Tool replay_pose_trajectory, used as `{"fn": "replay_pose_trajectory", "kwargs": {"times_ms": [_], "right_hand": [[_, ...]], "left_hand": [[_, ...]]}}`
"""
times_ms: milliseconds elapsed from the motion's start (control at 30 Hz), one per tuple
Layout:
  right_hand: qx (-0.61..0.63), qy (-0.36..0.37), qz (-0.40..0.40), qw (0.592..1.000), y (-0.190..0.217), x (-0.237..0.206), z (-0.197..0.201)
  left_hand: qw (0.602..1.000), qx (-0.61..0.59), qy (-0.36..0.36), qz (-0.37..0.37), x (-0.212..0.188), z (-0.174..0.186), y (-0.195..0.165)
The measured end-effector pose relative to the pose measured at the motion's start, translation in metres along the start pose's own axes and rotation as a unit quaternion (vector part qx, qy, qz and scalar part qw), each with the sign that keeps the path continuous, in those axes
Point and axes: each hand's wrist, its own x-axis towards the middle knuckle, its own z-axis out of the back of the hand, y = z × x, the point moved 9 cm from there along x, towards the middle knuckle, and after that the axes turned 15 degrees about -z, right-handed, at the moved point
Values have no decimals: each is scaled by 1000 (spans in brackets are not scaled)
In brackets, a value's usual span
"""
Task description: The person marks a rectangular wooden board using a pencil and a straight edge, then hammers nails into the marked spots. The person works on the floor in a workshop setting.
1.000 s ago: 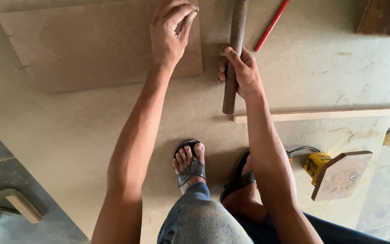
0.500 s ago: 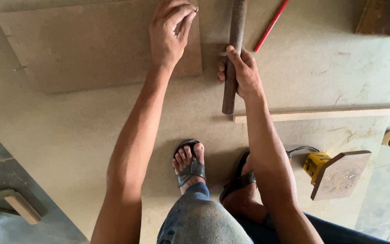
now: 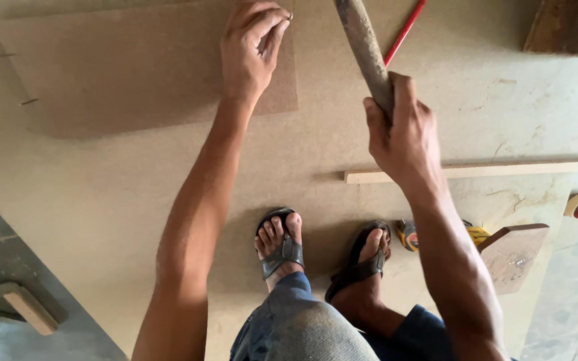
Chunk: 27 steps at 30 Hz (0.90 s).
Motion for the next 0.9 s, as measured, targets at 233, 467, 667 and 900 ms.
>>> {"fn": "replay_pose_trajectory", "kwargs": {"times_ms": [233, 467, 667, 900], "right_hand": [[-18, 10, 5, 1000, 32, -12, 28], [-63, 70, -13, 995, 14, 6, -17], [-11, 8, 6, 1000, 29, -14, 12], [8, 15, -4, 1000, 33, -13, 12]], "left_hand": [[1000, -3, 1, 7, -3, -3, 4], [1000, 30, 5, -7, 5, 3, -5], [999, -27, 8, 45, 3, 3, -2], [999, -11, 6, 31, 0, -1, 3]]}}
